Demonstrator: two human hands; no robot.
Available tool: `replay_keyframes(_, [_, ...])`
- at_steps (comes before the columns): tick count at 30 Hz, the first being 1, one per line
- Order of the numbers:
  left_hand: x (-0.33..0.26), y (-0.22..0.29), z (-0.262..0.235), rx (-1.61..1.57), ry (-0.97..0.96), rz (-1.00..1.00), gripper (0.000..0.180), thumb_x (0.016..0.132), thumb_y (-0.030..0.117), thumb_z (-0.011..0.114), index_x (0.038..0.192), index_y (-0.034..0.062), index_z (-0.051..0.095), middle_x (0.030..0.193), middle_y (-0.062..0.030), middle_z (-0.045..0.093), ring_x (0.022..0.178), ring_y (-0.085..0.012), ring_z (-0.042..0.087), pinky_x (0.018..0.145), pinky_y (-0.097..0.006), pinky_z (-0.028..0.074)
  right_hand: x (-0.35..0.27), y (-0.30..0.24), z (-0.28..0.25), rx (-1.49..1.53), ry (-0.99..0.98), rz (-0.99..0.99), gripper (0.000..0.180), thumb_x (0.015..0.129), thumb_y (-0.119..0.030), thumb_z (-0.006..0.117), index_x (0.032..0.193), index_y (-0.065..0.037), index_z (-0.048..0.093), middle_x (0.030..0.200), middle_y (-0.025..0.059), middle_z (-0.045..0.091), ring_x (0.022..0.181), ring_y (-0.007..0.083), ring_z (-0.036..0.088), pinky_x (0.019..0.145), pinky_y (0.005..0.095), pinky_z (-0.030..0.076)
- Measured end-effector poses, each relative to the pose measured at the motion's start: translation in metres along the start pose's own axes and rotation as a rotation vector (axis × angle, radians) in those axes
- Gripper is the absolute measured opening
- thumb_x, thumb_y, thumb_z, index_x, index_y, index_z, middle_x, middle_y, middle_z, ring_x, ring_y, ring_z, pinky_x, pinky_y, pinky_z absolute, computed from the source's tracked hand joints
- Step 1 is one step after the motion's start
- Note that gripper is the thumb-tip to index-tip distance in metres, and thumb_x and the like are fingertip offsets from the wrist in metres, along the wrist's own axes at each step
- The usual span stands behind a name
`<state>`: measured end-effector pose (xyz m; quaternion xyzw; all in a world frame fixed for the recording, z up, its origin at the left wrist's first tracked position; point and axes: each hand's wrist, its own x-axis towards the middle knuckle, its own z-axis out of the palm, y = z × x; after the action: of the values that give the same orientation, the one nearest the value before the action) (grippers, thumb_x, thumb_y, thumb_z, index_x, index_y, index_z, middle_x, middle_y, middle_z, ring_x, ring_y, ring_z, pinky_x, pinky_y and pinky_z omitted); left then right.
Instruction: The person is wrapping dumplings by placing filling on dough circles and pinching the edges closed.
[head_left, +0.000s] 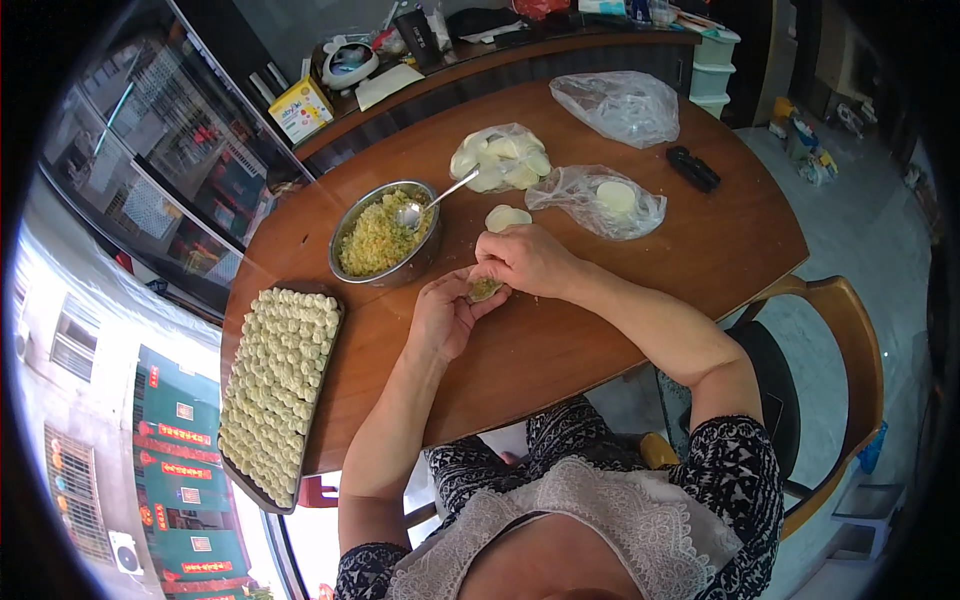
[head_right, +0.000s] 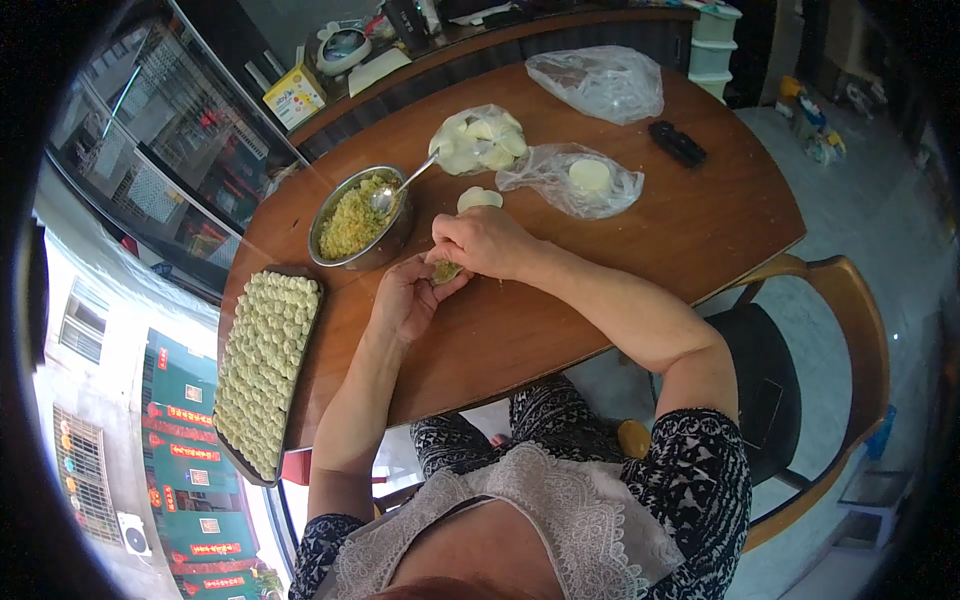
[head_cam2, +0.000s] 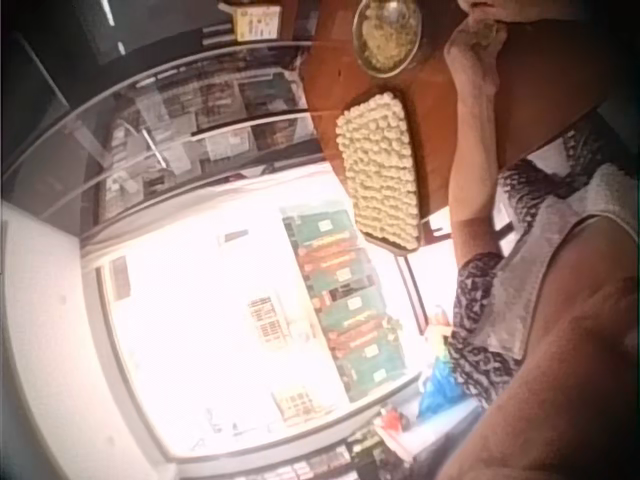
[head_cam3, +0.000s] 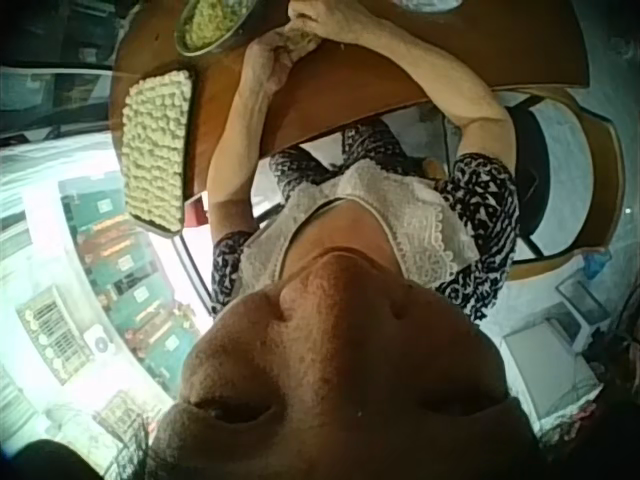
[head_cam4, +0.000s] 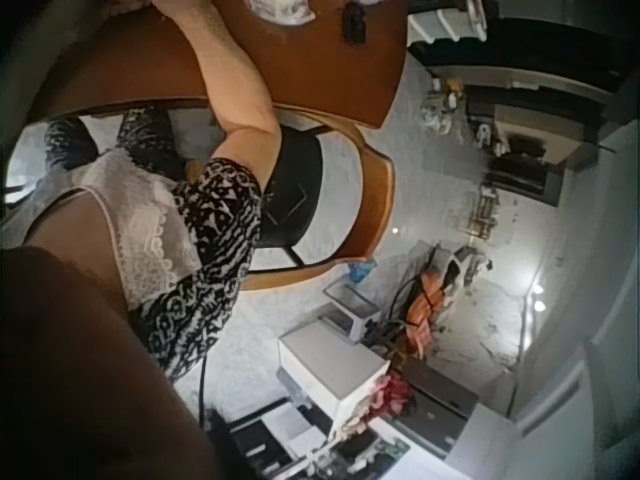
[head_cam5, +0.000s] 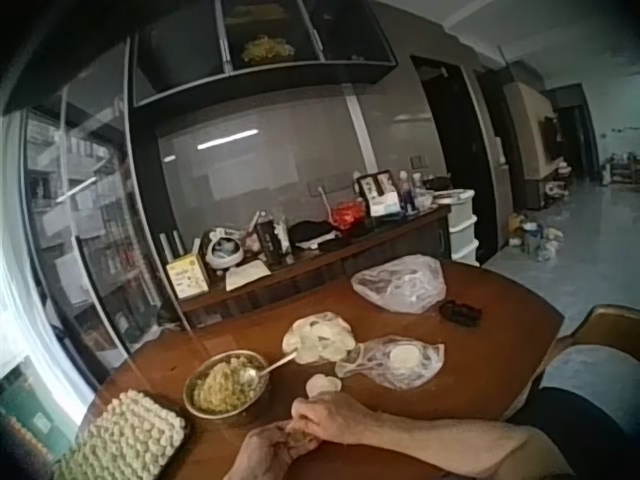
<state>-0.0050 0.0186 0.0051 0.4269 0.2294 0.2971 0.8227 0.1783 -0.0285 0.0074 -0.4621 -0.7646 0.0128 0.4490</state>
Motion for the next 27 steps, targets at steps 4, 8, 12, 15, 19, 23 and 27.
replay_keyframes(4, [0.0,0.0,0.002,0.01,0.018,-0.008,0.027,0.092,-0.002,0.041,0.112,-0.0126,0.056,0.114,-0.0194,0.063,0.106,-0.0281,0.065,0.095,-0.044,0.057,0.001,-0.007,-0.002,-0.004,0.002,0.033,0.032,0.081,-0.03,0.077,0.079,-0.008,0.053,0.071,0.0073,0.059,0.07,0.0281,0.059,0.065,0.0409,0.046])
replay_keyframes(8, [-0.001,-0.001,0.0,0.036,0.038,-0.037,0.029,0.091,-0.004,0.042,0.116,-0.0122,0.054,0.114,-0.018,0.063,0.105,-0.0275,0.065,0.094,-0.042,0.057,0.001,-0.015,0.0,-0.021,0.042,-0.146,0.031,0.081,-0.031,0.077,0.085,-0.008,0.057,0.079,0.0072,0.06,0.074,0.0282,0.057,0.068,0.0402,0.047])
replay_keyframes(12, [-0.002,-0.002,0.005,0.063,0.027,-0.018,0.032,0.088,-0.008,0.04,0.117,-0.0114,0.053,0.116,-0.0176,0.061,0.108,-0.0276,0.064,0.098,-0.044,0.055,-0.001,-0.012,0.003,-0.012,0.072,-0.231,0.025,0.082,-0.023,0.074,0.097,-0.007,0.061,0.082,0.0068,0.061,0.079,0.0287,0.061,0.07,0.041,0.05])
replay_keyframes(15, [-0.002,-0.003,0.004,0.046,0.009,0.006,0.034,0.087,-0.01,0.039,0.118,-0.0114,0.052,0.121,-0.0172,0.059,0.111,-0.0278,0.062,0.1,-0.045,0.054,-0.003,-0.012,0.003,0.026,0.049,-0.183,0.03,0.082,-0.012,0.071,0.11,-0.006,0.061,0.09,0.0073,0.062,0.084,0.0302,0.063,0.072,0.0399,0.053])
replay_keyframes(19, [0.0,-0.004,0.001,0.047,0.024,-0.006,0.036,0.085,-0.011,0.039,0.12,-0.0119,0.05,0.123,-0.0162,0.056,0.113,-0.0282,0.061,0.101,-0.046,0.054,-0.004,-0.017,0.002,0.08,0.06,-0.167,0.043,0.081,-0.001,0.066,0.123,-0.006,0.059,0.104,0.0102,0.06,0.09,0.0322,0.064,0.076,0.0376,0.055])
replay_keyframes(23, [-0.001,-0.003,0.006,0.073,0.058,0.004,0.037,0.086,-0.009,0.039,0.12,-0.0112,0.051,0.121,-0.0181,0.059,0.112,-0.0274,0.061,0.099,-0.042,0.054,-0.002,-0.017,0.002,0.083,0.125,-0.218,0.044,0.083,0.001,0.064,0.126,-0.006,0.058,0.109,0.0115,0.059,0.098,0.0308,0.061,0.081,0.0391,0.054])
replay_keyframes(27, [0.0,-0.004,-0.001,0.072,0.05,0.021,0.036,0.086,-0.008,0.039,0.12,-0.0114,0.051,0.122,-0.0183,0.059,0.112,-0.0275,0.061,0.099,-0.041,0.054,0.0,-0.016,-0.001,-0.056,0.117,-0.278,0.036,0.082,-0.004,0.063,0.118,-0.004,0.061,0.112,0.0109,0.059,0.1,0.0292,0.059,0.088,0.0434,0.048])
